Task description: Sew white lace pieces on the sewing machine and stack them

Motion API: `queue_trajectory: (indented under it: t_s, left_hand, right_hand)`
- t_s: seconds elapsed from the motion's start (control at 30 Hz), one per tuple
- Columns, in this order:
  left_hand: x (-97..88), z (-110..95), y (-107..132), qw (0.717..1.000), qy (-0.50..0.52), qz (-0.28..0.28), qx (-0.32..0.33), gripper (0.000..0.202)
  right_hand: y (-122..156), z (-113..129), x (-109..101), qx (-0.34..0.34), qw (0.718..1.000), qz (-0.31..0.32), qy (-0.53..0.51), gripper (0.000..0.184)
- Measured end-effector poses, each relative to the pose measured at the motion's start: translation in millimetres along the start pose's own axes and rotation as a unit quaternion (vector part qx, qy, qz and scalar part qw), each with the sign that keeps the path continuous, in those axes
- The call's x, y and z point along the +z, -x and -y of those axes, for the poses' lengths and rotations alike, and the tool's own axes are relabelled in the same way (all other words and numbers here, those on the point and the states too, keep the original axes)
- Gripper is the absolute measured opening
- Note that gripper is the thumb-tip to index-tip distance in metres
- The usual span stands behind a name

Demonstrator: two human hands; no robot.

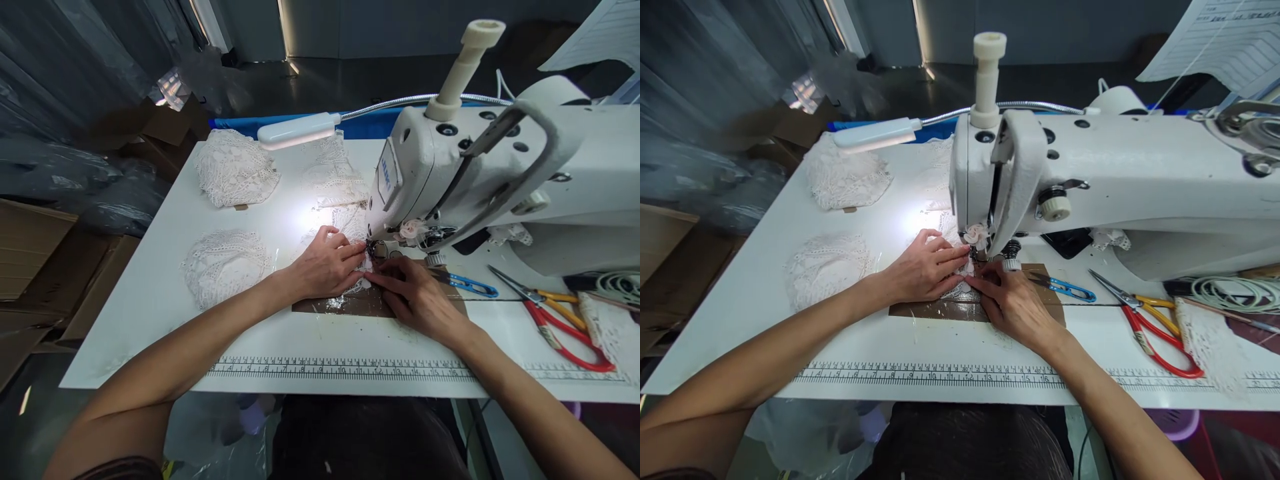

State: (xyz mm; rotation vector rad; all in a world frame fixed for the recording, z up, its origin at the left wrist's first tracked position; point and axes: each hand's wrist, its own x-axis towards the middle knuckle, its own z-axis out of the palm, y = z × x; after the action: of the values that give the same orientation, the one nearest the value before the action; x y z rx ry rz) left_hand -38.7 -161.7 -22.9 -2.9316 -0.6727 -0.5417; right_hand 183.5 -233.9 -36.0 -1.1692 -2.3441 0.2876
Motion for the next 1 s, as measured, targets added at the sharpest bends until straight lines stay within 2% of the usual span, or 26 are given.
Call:
queue_trajectory:
  t_s: [0.37,0.53,1.0]
  left_hand:
    - [0.9,-1.9,2.5,0.999,0.027,-0.014,-0.015,0.029]
    - [0.7,-2.3,3.3,0.999,0.030,-0.003,-0.024,0.029]
    - [0.7,-7.1,4.7,1.000,0.000,-0.005,-0.025,0.029]
  right_hand:
    - [-0.3,0.7,1.2,-0.001,1.000,-0.010,-0.009,0.035]
    - [1.4,0.6,2.0,0.019,1.000,-0.002,-0.013,0.035]
    - [1.3,-0.5,2.6,0.023,1.000,-0.003,-0.015,0.035]
